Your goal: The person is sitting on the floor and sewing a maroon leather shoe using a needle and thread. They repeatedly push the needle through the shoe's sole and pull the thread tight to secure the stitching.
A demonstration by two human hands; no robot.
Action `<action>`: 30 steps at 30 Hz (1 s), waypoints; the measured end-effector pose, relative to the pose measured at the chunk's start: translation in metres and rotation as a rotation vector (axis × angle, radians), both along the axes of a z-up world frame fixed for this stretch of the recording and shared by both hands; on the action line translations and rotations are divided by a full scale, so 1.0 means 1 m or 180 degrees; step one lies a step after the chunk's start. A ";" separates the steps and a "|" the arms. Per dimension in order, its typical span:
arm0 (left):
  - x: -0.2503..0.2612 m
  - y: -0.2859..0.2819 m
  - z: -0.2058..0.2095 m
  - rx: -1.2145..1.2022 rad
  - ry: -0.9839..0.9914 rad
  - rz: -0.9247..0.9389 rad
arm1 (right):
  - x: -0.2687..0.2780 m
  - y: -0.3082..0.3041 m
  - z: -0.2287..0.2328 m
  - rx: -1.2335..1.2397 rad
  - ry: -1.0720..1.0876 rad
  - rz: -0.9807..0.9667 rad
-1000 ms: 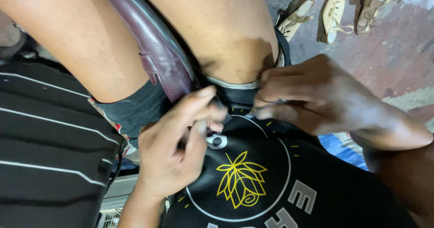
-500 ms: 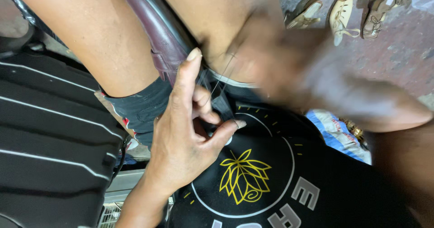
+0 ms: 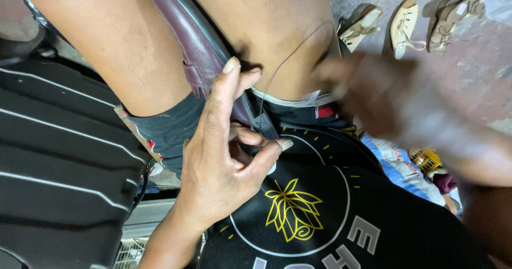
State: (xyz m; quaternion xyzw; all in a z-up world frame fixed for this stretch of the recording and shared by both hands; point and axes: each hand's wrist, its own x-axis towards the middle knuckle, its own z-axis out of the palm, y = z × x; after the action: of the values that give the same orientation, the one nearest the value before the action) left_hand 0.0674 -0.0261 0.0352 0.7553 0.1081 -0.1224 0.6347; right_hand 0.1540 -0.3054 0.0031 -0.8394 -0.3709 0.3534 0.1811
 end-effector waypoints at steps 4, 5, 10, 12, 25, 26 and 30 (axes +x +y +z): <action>-0.003 -0.002 -0.002 -0.0053 0.0090 0.0060 | -0.023 0.031 -0.003 -0.0139 0.0319 0.0098; -0.006 -0.002 -0.003 -0.0072 0.0158 0.0078 | -0.024 0.039 -0.003 0.0394 0.0270 0.0019; -0.030 0.006 -0.005 0.0252 -0.0454 0.0422 | -0.026 0.065 0.011 0.1338 0.0710 -0.0444; -0.044 0.006 -0.009 0.0763 -0.0332 0.1208 | -0.024 0.067 0.017 0.1674 0.1503 -0.0957; -0.050 0.016 -0.045 0.1310 -0.0466 0.0001 | -0.035 0.092 -0.008 0.1189 0.0858 -0.1079; -0.053 0.018 -0.047 0.1224 -0.0374 0.0132 | -0.034 0.094 -0.008 0.1177 0.0903 -0.1052; -0.077 0.029 -0.059 0.0989 -0.0582 0.0622 | -0.036 0.101 -0.011 0.1215 0.0967 -0.1048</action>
State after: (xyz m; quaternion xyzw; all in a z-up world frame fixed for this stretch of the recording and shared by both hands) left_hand -0.0098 0.0029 -0.0241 0.8380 0.1404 0.0269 0.5266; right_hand 0.1185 -0.2048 -0.0081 -0.7765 -0.2582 0.3649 0.4441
